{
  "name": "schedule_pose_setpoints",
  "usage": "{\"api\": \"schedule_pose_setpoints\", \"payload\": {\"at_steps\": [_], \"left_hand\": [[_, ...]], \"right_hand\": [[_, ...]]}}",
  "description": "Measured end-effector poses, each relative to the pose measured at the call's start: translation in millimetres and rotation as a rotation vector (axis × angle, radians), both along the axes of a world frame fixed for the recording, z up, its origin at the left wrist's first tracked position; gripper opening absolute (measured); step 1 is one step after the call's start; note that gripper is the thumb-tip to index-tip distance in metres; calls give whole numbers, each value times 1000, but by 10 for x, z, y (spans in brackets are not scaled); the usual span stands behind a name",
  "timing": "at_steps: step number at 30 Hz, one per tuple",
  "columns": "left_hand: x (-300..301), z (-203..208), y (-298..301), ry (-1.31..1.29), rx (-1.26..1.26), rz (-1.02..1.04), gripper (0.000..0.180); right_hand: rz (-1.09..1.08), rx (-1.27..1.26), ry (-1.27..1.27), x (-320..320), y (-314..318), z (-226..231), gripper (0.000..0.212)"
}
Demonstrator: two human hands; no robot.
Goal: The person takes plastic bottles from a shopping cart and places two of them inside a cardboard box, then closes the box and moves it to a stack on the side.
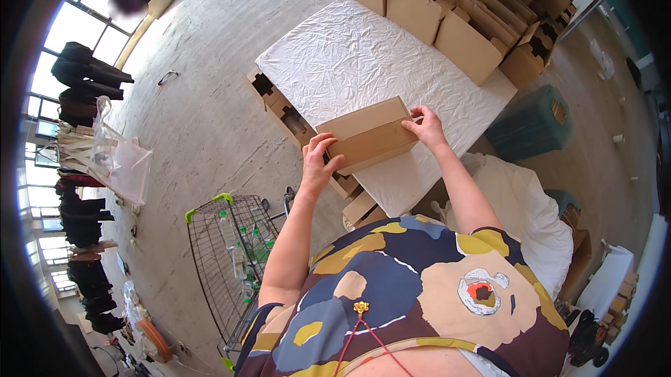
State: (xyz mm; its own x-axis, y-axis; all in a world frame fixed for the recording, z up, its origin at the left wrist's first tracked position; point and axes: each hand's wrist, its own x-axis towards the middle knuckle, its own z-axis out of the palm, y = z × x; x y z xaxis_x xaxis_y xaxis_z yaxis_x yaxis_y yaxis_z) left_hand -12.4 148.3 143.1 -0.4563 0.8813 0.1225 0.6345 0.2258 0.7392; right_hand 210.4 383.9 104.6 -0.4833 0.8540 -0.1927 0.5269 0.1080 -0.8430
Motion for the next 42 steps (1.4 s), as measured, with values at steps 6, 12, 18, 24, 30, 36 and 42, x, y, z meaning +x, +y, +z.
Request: {"api": "schedule_pose_setpoints", "payload": {"at_steps": [6, 12, 18, 24, 30, 36, 42], "left_hand": [[69, -152, 65, -366, 88, 188, 47], [50, -395, 93, -365, 163, 325, 71], [73, -450, 273, -779, 141, 348, 77], [286, -583, 220, -730, 214, 345, 71], [343, -649, 302, -809, 311, 435, 66], [295, -548, 225, -1119, 38, 504, 88], [342, -283, 90, -1311, -119, 493, 100]], "right_hand": [[152, -268, 226, -63, 74, 12, 65], [61, -305, 166, -262, 25, -103, 74], [131, -414, 175, -243, 153, -108, 87], [148, -514, 191, -314, 146, -104, 89], [181, -605, 153, -313, 231, -162, 87], [188, -879, -156, -293, 282, 137, 81], [229, -966, -134, -298, 333, 102, 80]]}}
